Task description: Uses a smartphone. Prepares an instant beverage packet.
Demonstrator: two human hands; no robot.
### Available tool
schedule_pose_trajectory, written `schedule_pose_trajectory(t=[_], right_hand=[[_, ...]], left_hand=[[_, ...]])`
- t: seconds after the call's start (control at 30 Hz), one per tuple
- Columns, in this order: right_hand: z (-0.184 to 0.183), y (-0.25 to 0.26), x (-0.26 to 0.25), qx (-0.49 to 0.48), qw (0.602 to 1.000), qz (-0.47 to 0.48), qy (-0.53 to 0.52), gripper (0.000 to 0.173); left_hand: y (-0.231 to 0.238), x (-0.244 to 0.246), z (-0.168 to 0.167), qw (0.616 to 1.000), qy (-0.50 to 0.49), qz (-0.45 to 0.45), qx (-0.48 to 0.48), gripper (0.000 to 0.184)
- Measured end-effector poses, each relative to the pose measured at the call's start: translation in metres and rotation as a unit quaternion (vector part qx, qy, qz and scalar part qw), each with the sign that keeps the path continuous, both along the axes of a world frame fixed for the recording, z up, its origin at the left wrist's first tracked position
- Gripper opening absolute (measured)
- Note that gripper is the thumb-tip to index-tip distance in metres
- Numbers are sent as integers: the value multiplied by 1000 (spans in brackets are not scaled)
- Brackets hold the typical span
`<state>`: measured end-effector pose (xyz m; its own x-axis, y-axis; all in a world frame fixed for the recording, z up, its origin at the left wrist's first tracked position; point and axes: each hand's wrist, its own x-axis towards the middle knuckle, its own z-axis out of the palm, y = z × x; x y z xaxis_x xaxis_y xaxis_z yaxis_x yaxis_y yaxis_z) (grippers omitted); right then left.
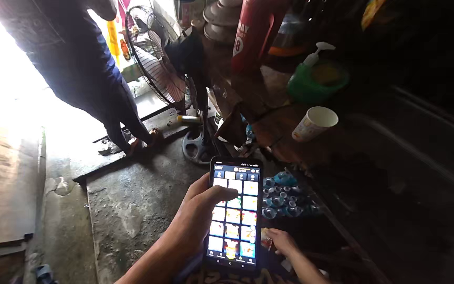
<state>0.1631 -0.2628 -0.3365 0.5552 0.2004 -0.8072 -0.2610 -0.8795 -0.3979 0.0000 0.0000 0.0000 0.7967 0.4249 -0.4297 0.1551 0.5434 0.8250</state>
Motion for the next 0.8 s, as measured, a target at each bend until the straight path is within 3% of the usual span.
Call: schedule_pose_trajectory(t=[0.8], right_hand=[[0,0,-1,-4,1000,1,9,33]], left_hand=[[-1,2,2,1000,10,-7,24,26]])
